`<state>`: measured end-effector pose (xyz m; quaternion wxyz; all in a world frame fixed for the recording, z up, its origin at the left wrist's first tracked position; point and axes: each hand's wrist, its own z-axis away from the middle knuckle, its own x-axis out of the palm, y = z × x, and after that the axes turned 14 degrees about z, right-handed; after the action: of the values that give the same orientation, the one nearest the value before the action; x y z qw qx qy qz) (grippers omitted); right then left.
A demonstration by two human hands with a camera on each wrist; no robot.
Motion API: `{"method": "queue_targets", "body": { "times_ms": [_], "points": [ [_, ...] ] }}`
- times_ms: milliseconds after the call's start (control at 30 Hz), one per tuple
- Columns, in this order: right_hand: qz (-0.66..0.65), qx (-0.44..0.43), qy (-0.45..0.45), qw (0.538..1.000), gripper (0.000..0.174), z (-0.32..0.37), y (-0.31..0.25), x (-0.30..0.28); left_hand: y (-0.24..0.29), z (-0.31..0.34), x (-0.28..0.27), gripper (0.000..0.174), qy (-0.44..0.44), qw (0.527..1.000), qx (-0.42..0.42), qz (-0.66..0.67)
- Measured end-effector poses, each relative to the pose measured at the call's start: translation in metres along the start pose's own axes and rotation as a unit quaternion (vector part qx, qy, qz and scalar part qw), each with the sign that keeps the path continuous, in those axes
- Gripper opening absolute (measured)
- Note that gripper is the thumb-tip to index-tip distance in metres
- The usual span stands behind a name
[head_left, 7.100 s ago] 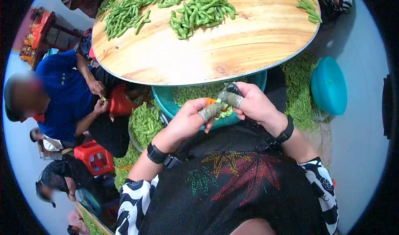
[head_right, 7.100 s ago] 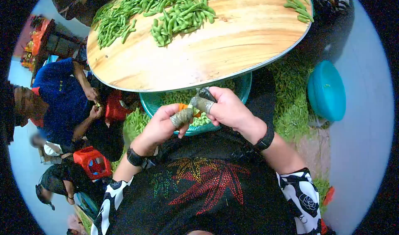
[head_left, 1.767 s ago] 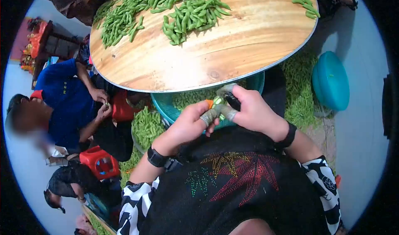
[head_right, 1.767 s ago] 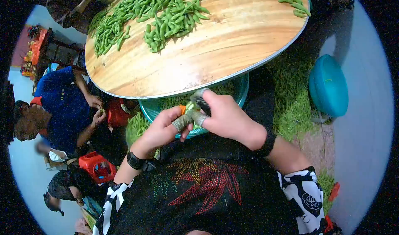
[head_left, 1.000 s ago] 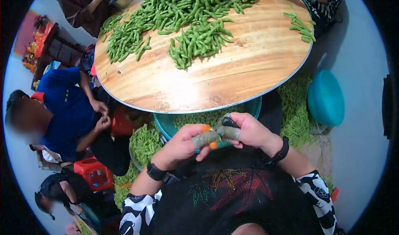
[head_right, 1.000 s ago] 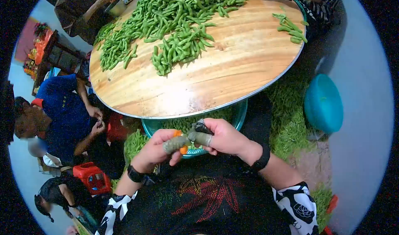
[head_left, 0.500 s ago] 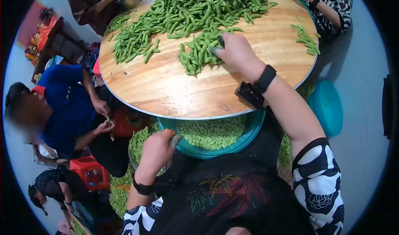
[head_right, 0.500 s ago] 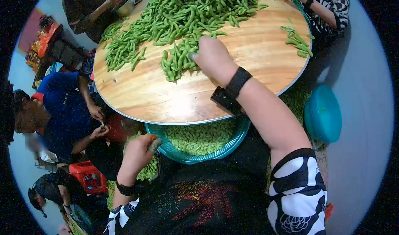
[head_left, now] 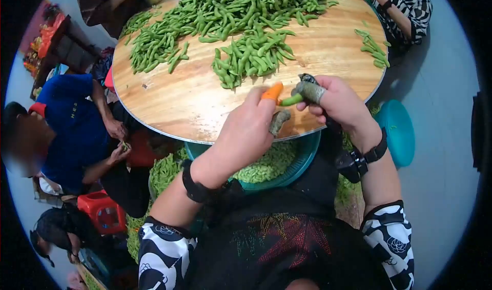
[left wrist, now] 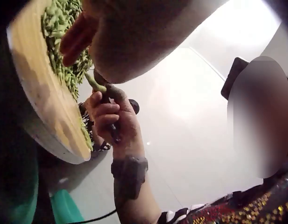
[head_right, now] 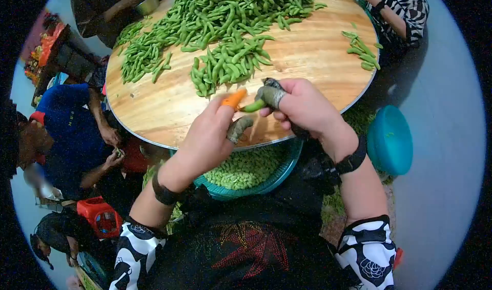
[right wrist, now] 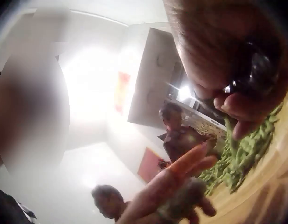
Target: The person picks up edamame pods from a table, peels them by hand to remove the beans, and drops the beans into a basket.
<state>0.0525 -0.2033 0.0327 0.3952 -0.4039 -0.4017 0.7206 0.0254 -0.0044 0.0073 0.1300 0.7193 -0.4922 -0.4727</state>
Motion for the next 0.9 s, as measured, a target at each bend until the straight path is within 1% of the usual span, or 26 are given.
{"method": "queue_targets", "body": {
  "times_ms": [33,67,100,133,167,200,267,333,400,467,500,533,567,600,633,667,700,733,767,800,833,867,900],
  "points": [
    [-0.029,-0.019,-0.027,0.999,0.022,0.005,0.002,0.001,-0.003,-0.004,-0.001,0.014,-0.111,0.991,-0.036,0.059],
    [-0.058,-0.038,-0.053,0.996,0.023,0.010,0.005,0.003,-0.005,-0.005,-0.001,0.015,-0.221,0.966,-0.071,0.117],
    [-0.069,-0.047,-0.027,0.996,0.021,0.015,0.007,0.007,-0.003,-0.001,0.001,0.017,-0.196,0.948,-0.121,0.219],
    [-0.073,-0.047,-0.026,0.996,0.021,0.021,0.011,0.009,0.000,0.000,0.000,0.017,-0.200,0.948,-0.122,0.218],
    [-0.047,-0.072,-0.008,0.996,0.021,0.026,0.014,0.012,0.003,0.000,-0.005,0.017,-0.190,0.892,-0.257,0.321],
    [-0.020,-0.098,0.008,0.995,0.023,0.031,0.017,0.014,0.005,0.001,-0.007,0.018,-0.172,0.808,-0.384,0.413],
    [-0.026,-0.110,-0.004,0.994,0.026,0.039,0.020,0.021,0.004,0.006,-0.005,0.018,-0.168,0.811,-0.380,0.411],
    [-0.026,-0.135,-0.047,0.989,0.028,0.043,0.024,0.025,0.004,0.009,-0.004,0.018,-0.183,0.814,-0.368,0.411],
    [-0.023,-0.136,-0.053,0.989,0.029,0.041,0.028,0.026,0.003,0.012,-0.002,0.017,-0.188,0.822,-0.354,0.405],
    [-0.056,-0.107,-0.078,0.990,0.029,0.042,0.025,0.026,-0.002,0.016,0.001,0.017,-0.192,0.829,-0.341,0.399],
    [-0.057,-0.107,-0.077,0.990,0.029,0.043,0.024,0.027,-0.006,0.018,0.002,0.017,-0.201,0.895,-0.245,0.315],
    [-0.092,-0.084,-0.095,0.988,0.029,0.043,0.023,0.027,-0.008,0.020,0.002,0.017,-0.206,0.941,-0.144,0.225],
    [-0.127,-0.060,-0.114,0.984,0.028,0.044,0.023,0.028,-0.009,0.020,0.001,0.017,-0.208,0.941,-0.144,0.226],
    [-0.128,-0.059,-0.112,0.984,0.028,0.044,0.024,0.028,-0.010,0.020,-0.001,0.018,-0.205,0.967,-0.037,0.150],
    [-0.159,-0.044,-0.136,0.977,0.028,0.045,0.026,0.028,-0.011,0.020,-0.002,0.019,-0.197,0.975,0.071,0.072],
    [-0.190,-0.030,-0.159,0.968,0.027,0.046,0.027,0.028,-0.007,0.021,-0.007,0.019,-0.199,0.975,0.071,0.073],
    [-0.192,-0.029,-0.158,0.968,0.027,0.049,0.027,0.029,0.002,0.022,-0.013,0.018,-0.248,0.929,-0.124,0.246],
    [-0.255,0.012,-0.200,0.946,0.027,0.054,0.024,0.030,0.007,0.025,-0.018,0.018,-0.277,0.817,-0.311,0.399],
    [-0.316,0.053,-0.241,0.916,0.026,0.057,0.023,0.031,0.006,0.030,-0.018,0.018,-0.278,0.817,-0.311,0.398],
    [-0.318,0.053,-0.241,0.915,0.026,0.059,0.024,0.034,0.004,0.037,-0.017,0.019,-0.291,0.698,-0.348,0.553],
    [-0.334,0.063,-0.258,0.904,0.026,0.061,0.025,0.036,0.002,0.042,-0.017,0.019,-0.291,0.552,-0.372,0.687],
    [-0.349,0.073,-0.275,0.893,0.025,0.062,0.026,0.037,0.004,0.044,-0.017,0.019,-0.290,0.552,-0.373,0.687],
    [-0.349,0.074,-0.277,0.892,0.025,0.061,0.025,0.038,0.007,0.045,-0.015,0.020,-0.258,0.608,-0.390,0.642]
  ]
}}
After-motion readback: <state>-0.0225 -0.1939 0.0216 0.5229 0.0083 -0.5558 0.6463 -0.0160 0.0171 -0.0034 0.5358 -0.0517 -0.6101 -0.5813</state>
